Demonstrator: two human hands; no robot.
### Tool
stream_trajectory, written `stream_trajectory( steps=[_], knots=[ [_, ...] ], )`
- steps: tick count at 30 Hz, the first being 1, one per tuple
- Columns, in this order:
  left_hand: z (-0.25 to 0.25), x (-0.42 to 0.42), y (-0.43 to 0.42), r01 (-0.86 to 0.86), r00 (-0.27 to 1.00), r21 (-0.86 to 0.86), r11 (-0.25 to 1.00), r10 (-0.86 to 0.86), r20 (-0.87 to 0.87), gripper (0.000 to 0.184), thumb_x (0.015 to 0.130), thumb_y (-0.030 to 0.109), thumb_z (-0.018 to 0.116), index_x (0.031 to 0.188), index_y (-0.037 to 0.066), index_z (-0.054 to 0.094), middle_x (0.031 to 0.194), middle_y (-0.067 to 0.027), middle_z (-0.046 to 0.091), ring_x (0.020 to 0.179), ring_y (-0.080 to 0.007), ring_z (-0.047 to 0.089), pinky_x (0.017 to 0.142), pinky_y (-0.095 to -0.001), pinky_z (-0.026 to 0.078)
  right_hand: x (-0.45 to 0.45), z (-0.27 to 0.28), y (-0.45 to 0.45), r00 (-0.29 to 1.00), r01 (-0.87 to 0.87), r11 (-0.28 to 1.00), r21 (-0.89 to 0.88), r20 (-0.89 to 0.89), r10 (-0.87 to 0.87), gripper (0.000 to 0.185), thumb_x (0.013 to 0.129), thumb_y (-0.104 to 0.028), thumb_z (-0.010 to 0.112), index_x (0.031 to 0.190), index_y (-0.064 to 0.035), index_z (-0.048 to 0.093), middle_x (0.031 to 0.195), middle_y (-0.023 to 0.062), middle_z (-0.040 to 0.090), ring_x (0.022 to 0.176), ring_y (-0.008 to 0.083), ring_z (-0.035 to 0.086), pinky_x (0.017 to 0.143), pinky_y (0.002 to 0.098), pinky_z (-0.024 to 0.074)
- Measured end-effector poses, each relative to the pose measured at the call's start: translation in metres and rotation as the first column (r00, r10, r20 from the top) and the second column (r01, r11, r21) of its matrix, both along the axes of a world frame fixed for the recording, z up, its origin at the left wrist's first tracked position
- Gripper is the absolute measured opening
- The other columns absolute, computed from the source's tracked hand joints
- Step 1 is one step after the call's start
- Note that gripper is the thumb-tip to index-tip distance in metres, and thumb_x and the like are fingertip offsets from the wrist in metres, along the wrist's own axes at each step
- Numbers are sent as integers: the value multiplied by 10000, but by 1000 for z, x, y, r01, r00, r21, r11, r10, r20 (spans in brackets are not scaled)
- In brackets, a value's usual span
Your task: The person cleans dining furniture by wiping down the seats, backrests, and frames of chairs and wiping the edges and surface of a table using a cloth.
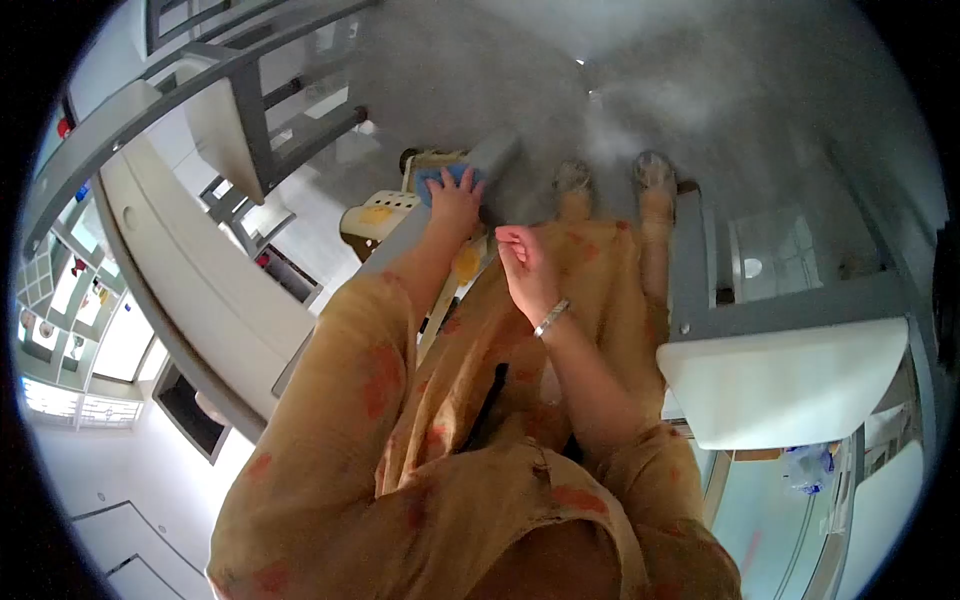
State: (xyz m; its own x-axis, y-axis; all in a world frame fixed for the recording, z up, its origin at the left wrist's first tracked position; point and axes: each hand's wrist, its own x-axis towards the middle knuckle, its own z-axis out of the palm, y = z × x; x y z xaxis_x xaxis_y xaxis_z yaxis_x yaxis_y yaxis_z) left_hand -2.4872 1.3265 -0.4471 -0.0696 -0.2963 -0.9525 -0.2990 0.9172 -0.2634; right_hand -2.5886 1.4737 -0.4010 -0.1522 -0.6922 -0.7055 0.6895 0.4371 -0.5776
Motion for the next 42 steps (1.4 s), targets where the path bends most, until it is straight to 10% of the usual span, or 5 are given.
stream_trajectory(
  steps=[11, 19, 34, 39, 42],
  knots=[
    [-194, 11, 19, 88, 994, 44, 995, -91, 58, 574, 890, 358, 467, 1430, 229, 321, 1513, -62, 207, 1355, -430, 187, 1015, -651, 201, -74, 45, -40, 992, -31, 999, -17, -124, 29, 183, 875, -77, 517, 1046, -25, 559, 989, 144, 579, 948, 315, 563, 849, 362, 444],
    [-100, 50, 52, 873, 407, 268, 408, -911, 60, 646, 898, 452, 456, 1450, 172, 268, 1529, -56, 154, 1362, -398, 180, 1049, -606, 182, -2, 15, -15, 996, 80, 986, 144, -44, -75, 163, 916, -107, 526, 1058, -43, 575, 969, 50, 625, 891, 144, 580, 798, 277, 458],
    [185, 90, 67, 758, -534, 447, -476, -845, 6, 619, 900, 486, 431, 1431, 197, 300, 1520, -70, 148, 1351, -337, 215, 1042, -562, 226, -20, 43, 86, 973, -13, 996, 89, -227, 33, 197, 953, -216, 499, 1033, -50, 567, 935, 65, 621, 839, 143, 580, 772, 282, 470],
    [262, 63, 56, 806, -309, 558, -196, -944, 114, 611, 900, 498, 423, 1425, 206, 311, 1518, -74, 147, 1347, -317, 227, 1040, -547, 241, -69, 115, 69, 926, -176, 970, 168, -307, 221, 162, 933, -158, 512, 1024, -39, 574, 929, 85, 643, 843, 175, 607, 777, 297, 476],
    [328, 17, 39, 655, 448, 444, 611, -787, 424, 630, 891, 487, 441, 1445, 251, 260, 1531, -32, 21, 1369, -364, 134, 1020, -615, 221, -82, 138, 71, 919, -107, 993, 39, -378, 114, 160, 913, -159, 539, 1004, -36, 584, 895, 85, 656, 815, 190, 622, 763, 301, 483]
  ],
)
